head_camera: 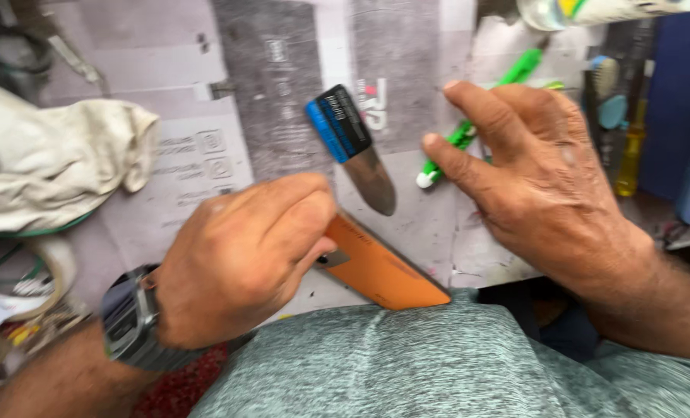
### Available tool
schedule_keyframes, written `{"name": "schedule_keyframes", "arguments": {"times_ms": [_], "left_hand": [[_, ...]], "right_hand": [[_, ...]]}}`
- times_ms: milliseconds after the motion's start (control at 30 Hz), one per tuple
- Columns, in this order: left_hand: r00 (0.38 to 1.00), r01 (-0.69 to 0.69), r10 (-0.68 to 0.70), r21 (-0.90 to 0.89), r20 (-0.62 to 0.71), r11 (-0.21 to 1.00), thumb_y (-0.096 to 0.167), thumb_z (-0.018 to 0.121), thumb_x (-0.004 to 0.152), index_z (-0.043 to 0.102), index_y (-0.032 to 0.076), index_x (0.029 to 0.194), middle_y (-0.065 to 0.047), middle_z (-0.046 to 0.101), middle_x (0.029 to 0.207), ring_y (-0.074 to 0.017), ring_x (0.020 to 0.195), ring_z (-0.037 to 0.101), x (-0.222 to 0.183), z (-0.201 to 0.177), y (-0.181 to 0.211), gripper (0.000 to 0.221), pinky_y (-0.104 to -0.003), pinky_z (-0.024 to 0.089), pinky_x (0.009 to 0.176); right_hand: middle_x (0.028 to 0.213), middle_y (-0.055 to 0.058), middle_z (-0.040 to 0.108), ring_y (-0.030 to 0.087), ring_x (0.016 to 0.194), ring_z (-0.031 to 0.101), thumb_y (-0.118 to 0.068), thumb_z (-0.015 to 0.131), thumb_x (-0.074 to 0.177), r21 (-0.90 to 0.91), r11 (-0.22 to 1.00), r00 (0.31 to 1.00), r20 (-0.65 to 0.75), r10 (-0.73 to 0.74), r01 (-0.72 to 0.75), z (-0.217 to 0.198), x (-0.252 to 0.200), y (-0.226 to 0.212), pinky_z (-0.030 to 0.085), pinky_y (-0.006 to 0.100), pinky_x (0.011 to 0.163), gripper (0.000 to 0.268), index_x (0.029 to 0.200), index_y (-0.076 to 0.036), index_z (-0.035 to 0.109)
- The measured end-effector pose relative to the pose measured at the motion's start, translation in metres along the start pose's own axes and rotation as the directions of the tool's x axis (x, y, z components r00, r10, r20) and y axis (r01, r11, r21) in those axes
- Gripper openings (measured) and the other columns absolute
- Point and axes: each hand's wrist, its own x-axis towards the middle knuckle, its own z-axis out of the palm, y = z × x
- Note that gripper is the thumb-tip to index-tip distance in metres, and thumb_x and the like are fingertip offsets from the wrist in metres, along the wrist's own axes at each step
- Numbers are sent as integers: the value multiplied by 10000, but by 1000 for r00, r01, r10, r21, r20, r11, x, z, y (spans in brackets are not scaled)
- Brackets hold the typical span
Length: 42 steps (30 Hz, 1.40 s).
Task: The person uses a green precision screwdriver and a plastic prying card to carefully pry open the back cover of an orange smartphone. They work along the edges to separate the casing, then lift the back cover off to reveal the internal components.
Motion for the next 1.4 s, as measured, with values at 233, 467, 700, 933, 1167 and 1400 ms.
{"name": "schedule_keyframes", "arguments": {"times_ms": [233, 467, 700, 933, 1167, 1400], "left_hand": [[1000, -16, 16, -10, -21, 1000, 66, 796, 868, 592, -43, 1097, -186, 672, 1112, -304, 909, 720, -4, 2, -4, 326, -355, 597, 660], [1000, 24, -24, -16, 15, 1000, 59, 786, 832, 576, -22, 1012, -167, 663, 1019, -322, 848, 704, -5, 0, -2, 288, -395, 577, 621], [1000, 11, -12, -28, -21, 1000, 39, 773, 789, 569, -12, 1023, -152, 653, 1024, -326, 841, 693, -1, -2, 0, 315, -403, 565, 608], [999, 36, -35, -43, 28, 998, 106, 837, 795, 552, -7, 973, -132, 608, 927, -289, 784, 675, -3, -1, -2, 355, -379, 554, 579], [1000, 8, -7, -49, 22, 999, 113, 842, 780, 557, -22, 1054, -140, 616, 987, -291, 840, 690, -4, -1, -3, 419, -367, 571, 609], [1000, -8, 9, -44, 2, 999, 103, 845, 770, 572, -35, 1135, -151, 630, 1038, -319, 886, 690, -7, -1, -4, 476, -394, 577, 647]], "right_hand": [[1117, 162, 701, 290, 992, 704, -226, 718, 958, 481, 839, 961, -225, -161, 253, -17, 1, 39, 529, 479, 897, 246, 945, 8, 644], [903, 146, 705, 246, 754, 740, -242, 563, 1135, 995, -63, 850, -28, 526, 72, 9, -8, 9, 642, 368, 740, 336, 1287, 37, 451], [1249, 183, 610, 253, 907, 757, -141, 663, 1031, 983, 60, 793, -175, 584, 172, 15, -4, 5, 683, 350, 783, 516, 1403, 87, 389], [1226, 186, 664, 248, 893, 779, -113, 653, 958, 852, 445, 750, -481, 454, 276, 22, -23, 0, 670, 325, 682, 428, 1320, 44, 486], [1063, 161, 710, 243, 941, 777, -59, 729, 964, 801, 567, 899, -374, 227, 190, -6, -23, -20, 696, 386, 809, 412, 1257, -44, 439], [1005, 171, 703, 271, 964, 771, -89, 754, 945, 754, 627, 941, -324, 97, 195, -15, 1, -29, 677, 378, 755, 400, 1222, -56, 467]]}}
